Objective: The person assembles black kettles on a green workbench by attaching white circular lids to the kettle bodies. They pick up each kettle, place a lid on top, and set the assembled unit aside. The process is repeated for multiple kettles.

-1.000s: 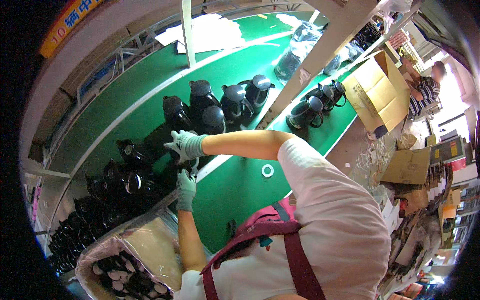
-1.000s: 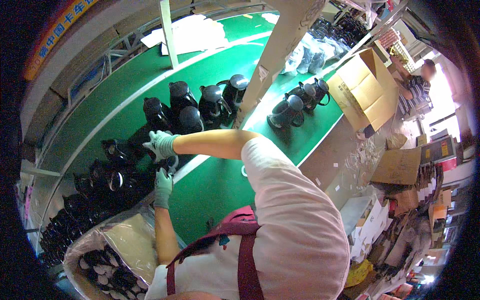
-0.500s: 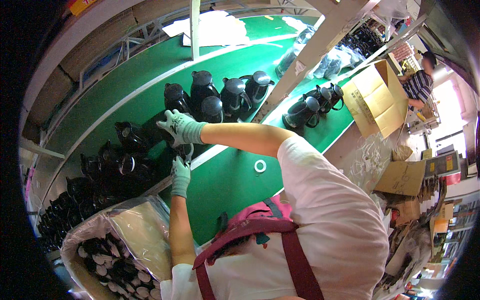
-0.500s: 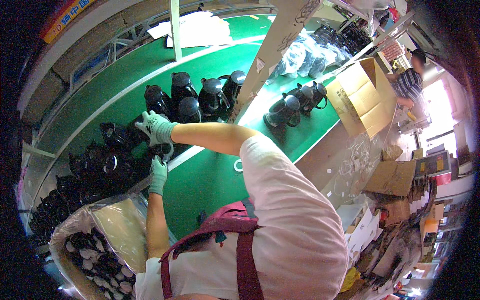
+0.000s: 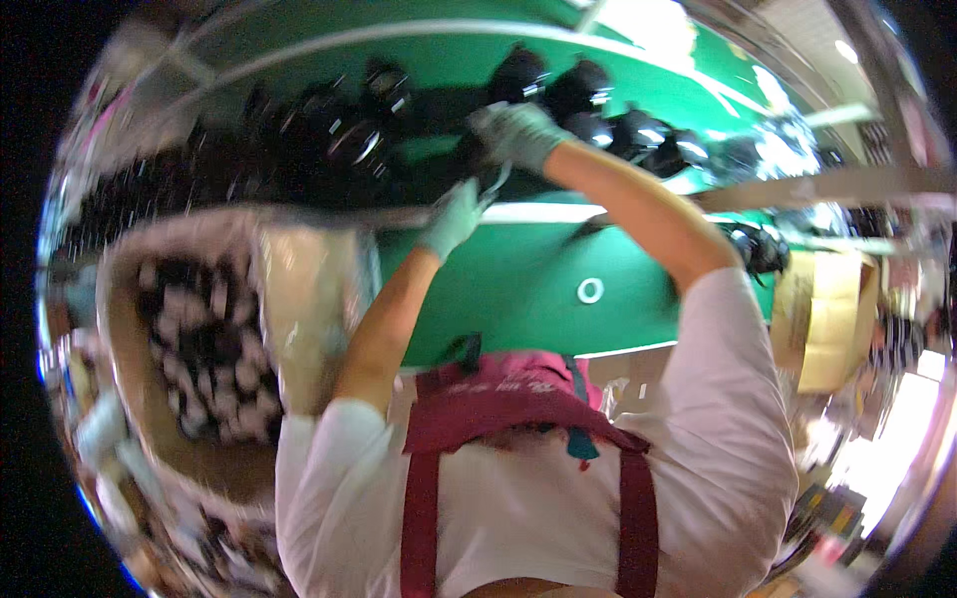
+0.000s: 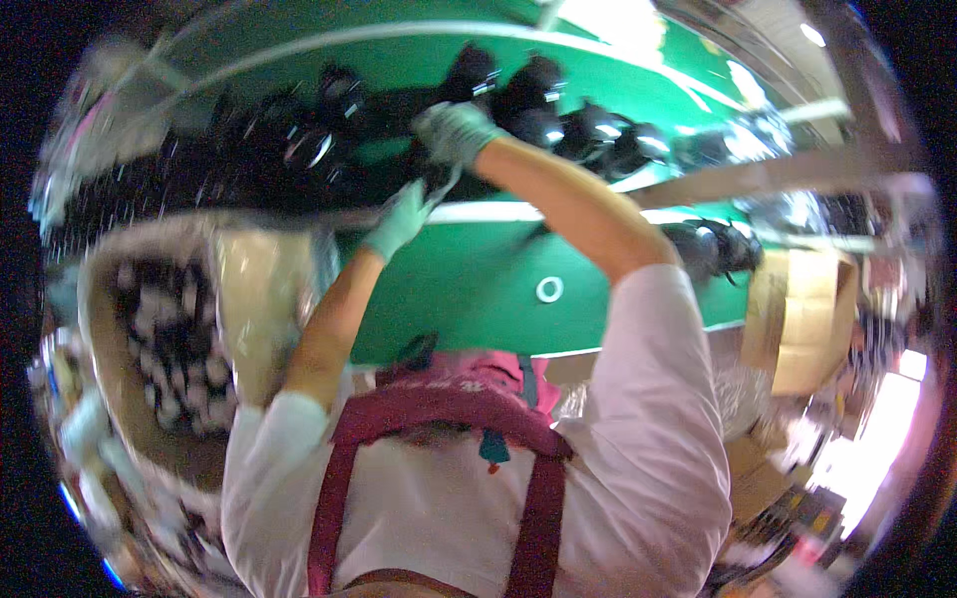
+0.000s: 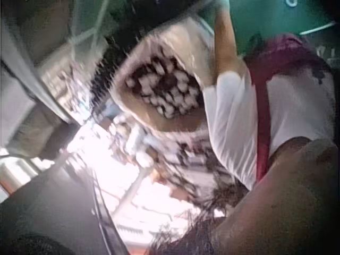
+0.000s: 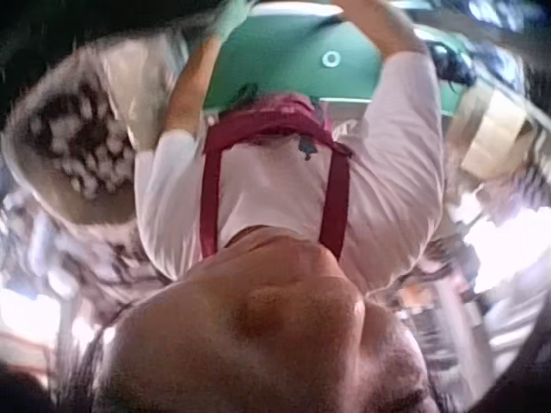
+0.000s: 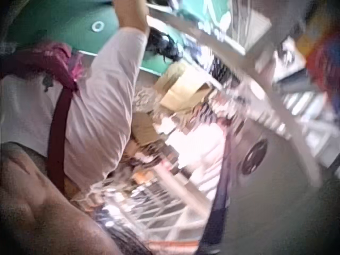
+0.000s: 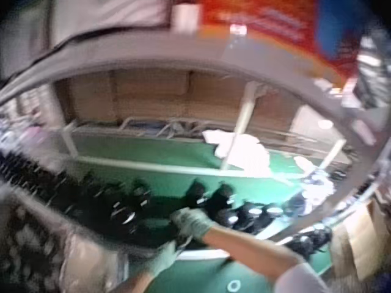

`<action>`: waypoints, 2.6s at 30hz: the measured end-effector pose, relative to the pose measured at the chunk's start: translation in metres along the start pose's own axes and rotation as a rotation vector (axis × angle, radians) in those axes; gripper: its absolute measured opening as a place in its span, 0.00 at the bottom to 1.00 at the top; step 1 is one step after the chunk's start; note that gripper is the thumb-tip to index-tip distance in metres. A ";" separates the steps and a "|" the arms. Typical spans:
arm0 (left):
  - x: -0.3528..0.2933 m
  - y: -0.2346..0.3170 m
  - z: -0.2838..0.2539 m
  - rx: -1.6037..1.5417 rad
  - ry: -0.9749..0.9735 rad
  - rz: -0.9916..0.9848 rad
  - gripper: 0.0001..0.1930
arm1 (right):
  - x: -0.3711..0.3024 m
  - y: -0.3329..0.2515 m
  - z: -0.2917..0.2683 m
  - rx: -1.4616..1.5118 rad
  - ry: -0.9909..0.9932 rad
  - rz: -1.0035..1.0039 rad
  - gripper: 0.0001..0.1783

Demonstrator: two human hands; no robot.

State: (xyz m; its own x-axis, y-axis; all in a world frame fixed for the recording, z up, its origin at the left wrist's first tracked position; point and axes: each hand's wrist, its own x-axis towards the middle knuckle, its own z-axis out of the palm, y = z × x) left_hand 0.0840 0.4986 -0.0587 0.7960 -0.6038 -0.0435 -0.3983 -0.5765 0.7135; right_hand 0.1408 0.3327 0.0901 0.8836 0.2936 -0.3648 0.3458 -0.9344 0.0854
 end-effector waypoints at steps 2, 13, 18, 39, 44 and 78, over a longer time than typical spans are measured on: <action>0.009 0.002 0.016 0.085 -0.004 -0.036 0.20 | 0.017 0.028 0.043 -0.315 0.011 0.106 0.30; -0.001 0.024 -0.015 0.088 -0.062 -0.202 0.20 | -0.011 0.044 0.000 0.092 0.099 0.188 0.38; -0.003 0.023 -0.010 0.036 -0.026 -0.132 0.23 | -0.023 0.007 0.018 0.047 0.022 -0.010 0.55; 0.005 -0.010 0.031 -0.110 0.095 0.095 0.21 | -0.037 0.014 0.035 0.184 0.296 -0.111 0.53; -0.004 0.026 -0.002 -0.031 0.077 0.000 0.23 | -0.028 0.012 0.031 0.153 0.209 -0.063 0.55; 0.003 0.018 0.039 0.124 0.564 0.111 0.17 | -0.010 0.021 0.023 0.250 0.118 -0.117 0.64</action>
State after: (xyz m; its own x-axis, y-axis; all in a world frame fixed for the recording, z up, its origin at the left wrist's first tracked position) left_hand 0.0613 0.4655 -0.0733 0.8524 -0.2977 0.4298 -0.5165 -0.6070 0.6040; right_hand 0.1318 0.3058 0.0745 0.8783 0.4095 -0.2469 0.3714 -0.9094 -0.1873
